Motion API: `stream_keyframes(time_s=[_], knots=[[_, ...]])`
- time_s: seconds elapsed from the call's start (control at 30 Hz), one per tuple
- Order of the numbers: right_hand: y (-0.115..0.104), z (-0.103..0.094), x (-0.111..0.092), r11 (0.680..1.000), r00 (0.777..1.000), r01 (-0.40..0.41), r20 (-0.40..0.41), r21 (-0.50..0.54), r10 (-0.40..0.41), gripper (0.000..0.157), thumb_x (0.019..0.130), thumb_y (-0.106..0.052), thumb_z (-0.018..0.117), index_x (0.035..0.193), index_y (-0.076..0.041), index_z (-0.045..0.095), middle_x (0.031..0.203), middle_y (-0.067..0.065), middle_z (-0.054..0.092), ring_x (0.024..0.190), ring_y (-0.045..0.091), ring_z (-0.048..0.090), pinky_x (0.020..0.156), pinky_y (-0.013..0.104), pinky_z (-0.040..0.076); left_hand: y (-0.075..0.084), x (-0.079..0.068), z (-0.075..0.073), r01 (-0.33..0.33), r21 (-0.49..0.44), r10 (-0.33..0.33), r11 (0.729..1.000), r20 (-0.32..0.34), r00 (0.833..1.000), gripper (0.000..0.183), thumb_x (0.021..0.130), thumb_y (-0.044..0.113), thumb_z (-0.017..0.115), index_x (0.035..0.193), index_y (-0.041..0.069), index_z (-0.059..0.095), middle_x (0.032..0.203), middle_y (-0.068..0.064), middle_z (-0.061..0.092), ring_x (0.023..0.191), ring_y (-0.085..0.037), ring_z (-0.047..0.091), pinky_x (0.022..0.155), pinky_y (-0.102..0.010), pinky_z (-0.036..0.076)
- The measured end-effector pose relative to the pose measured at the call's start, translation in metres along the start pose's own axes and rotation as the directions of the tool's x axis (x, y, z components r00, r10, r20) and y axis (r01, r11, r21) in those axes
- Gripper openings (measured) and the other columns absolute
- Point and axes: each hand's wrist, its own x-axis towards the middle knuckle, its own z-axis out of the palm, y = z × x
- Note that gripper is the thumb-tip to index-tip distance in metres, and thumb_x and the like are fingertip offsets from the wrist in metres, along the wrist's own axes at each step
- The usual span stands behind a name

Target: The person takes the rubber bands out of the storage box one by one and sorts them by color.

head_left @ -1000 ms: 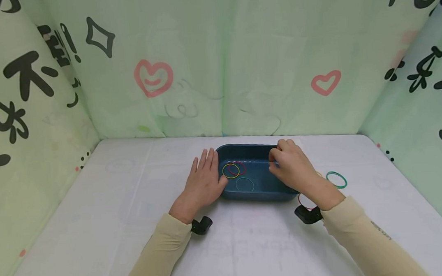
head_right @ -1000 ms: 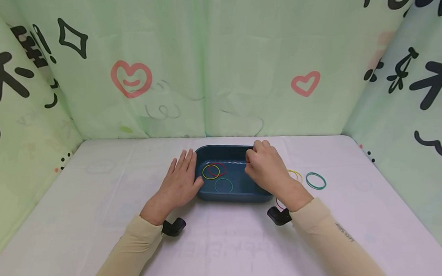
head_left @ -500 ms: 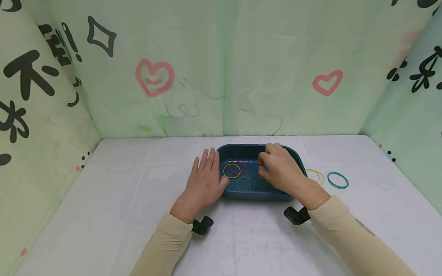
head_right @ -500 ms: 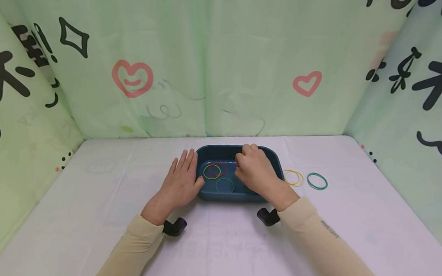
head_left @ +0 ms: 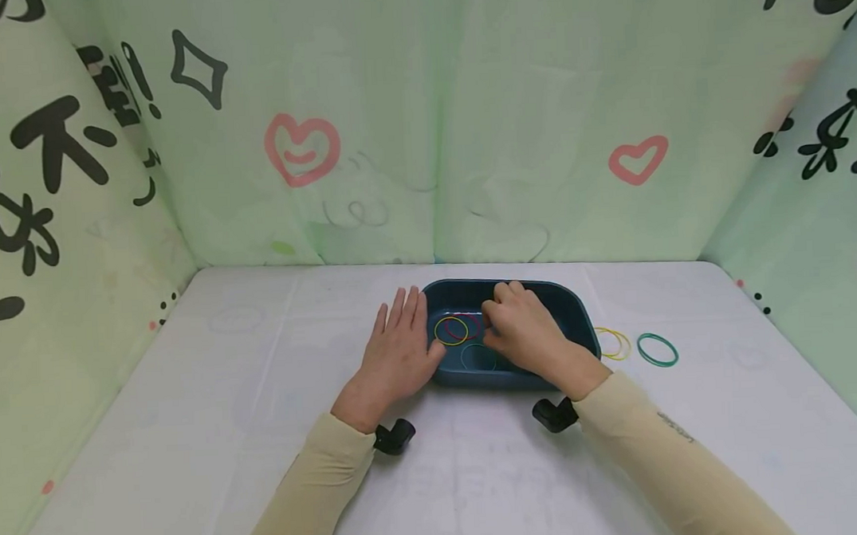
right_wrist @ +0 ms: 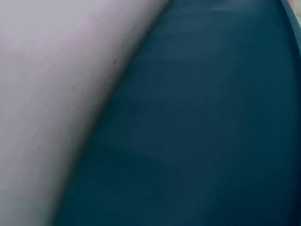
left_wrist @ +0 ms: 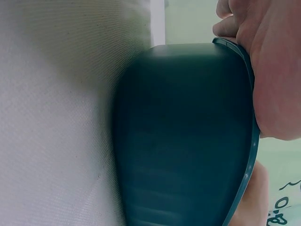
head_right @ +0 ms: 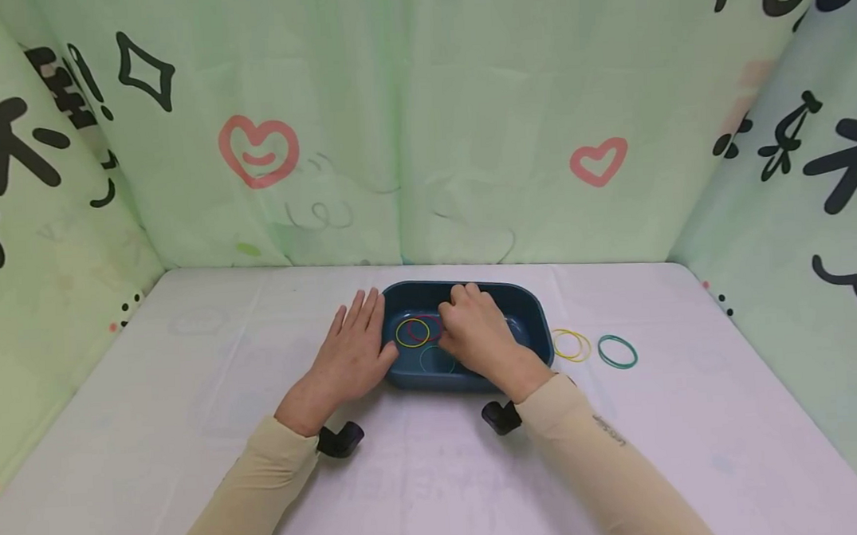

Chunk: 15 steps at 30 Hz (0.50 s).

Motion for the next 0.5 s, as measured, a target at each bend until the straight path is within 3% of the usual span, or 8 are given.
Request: stream_keyframes(time_s=[0.33, 0.5], knots=[[-0.0061, 0.0050, 0.0095, 0.999, 0.998, -0.035, 0.054, -0.003, 0.035, 0.016, 0.067, -0.022, 0.070, 0.068, -0.011, 0.059, 0.068, 0.004, 0.043, 0.064, 0.021, 0.037, 0.055, 0.030, 0.029, 0.0003, -0.0012, -0.0023, -0.012, 0.014, 0.012, 1.000, 0.000, 1.000, 0.068, 0.089, 0.039, 0.032, 0.144, 0.004, 0.012, 0.152, -0.009, 0.009, 0.140, -0.025, 0.002, 0.112, -0.045, 0.008], [-0.0080, 0.0098, 0.0112, 0.999, 0.996, -0.036, 0.076, -0.031, 0.039, 0.022, 0.065, -0.025, 0.070, 0.074, -0.010, 0.056, 0.071, 0.005, 0.044, 0.067, 0.023, 0.039, 0.056, 0.032, 0.032, 0.0004, -0.0012, -0.0020, -0.011, 0.022, 0.011, 1.000, 0.001, 1.000, 0.067, 0.090, 0.039, 0.031, 0.144, 0.004, 0.012, 0.152, -0.009, 0.010, 0.140, -0.025, 0.002, 0.112, -0.045, 0.008]])
